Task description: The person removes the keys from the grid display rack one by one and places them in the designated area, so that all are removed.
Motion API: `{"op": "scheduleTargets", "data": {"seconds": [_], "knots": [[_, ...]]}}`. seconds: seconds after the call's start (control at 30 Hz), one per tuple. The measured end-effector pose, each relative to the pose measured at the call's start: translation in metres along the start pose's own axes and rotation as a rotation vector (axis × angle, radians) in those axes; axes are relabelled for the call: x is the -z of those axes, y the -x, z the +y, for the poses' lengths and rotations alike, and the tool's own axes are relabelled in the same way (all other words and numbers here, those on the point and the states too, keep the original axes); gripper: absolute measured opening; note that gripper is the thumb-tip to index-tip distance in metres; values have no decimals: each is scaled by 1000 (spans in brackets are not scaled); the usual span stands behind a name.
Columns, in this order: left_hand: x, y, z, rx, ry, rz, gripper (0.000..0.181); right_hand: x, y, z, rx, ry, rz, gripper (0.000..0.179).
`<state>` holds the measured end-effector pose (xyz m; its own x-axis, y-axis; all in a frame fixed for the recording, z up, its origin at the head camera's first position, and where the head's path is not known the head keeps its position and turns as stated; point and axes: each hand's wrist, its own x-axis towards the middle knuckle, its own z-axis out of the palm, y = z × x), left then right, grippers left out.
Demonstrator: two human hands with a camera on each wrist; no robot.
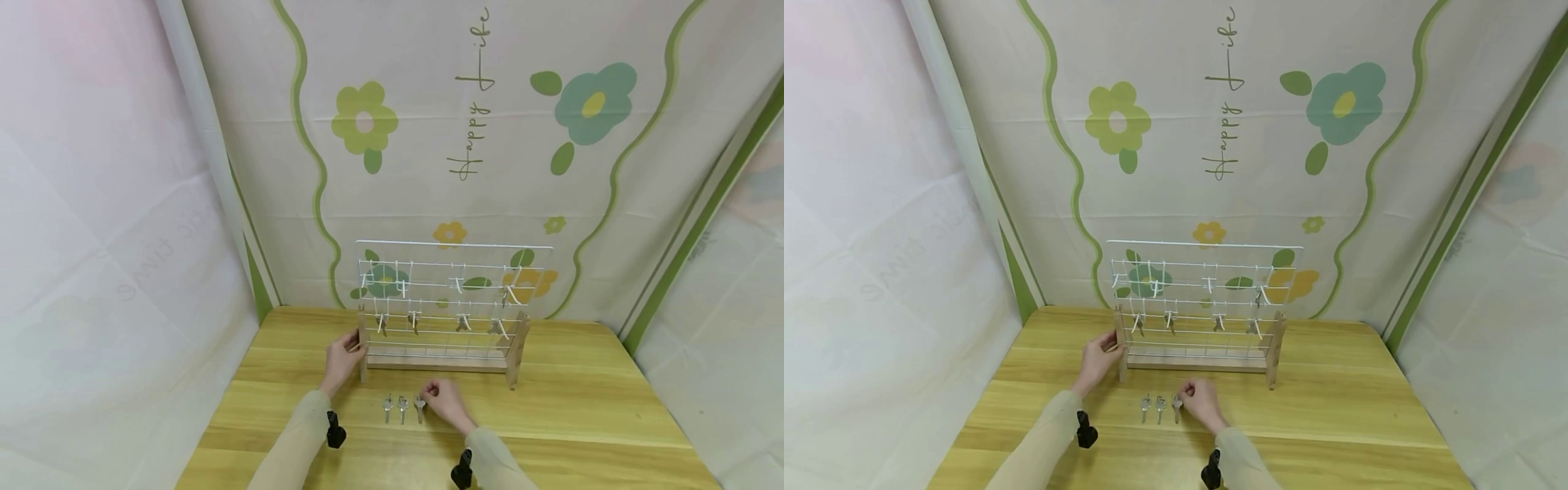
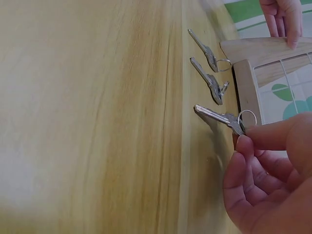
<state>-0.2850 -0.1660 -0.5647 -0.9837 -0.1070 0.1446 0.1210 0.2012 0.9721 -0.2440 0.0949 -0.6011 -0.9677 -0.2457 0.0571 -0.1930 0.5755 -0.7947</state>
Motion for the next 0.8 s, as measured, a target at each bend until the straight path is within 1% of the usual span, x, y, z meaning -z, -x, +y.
{"op": "scheduleTargets", "data": {"seconds": [0.1, 0.2, 0.27, 0.47, 0.63, 0.7, 0.8], "knots": [[0, 0, -1, 0, 3, -5, 50, -2, 0, 1, 3, 3, 0, 6], [0, 1, 2, -1, 10, -10, 50, -4, 0, 1, 9, 9, 9, 7], [1, 3, 9, -15, 6, -20, 49, -5, 0, 1, 14, 4, 14, 7], [6, 12, 33, -30, 11, -50, 49, -5, 1, -1, 8, -22, 16, 7], [7, 16, 38, -26, 17, -48, 49, -5, 0, -1, -12, -43, 4, 7], [7, 16, 38, -26, 17, -45, 48, -5, 0, -2, -25, -46, -4, 7], [6, 15, 36, -27, 15, -40, 48, -5, 1, -3, -18, -32, -9, 6]]}}
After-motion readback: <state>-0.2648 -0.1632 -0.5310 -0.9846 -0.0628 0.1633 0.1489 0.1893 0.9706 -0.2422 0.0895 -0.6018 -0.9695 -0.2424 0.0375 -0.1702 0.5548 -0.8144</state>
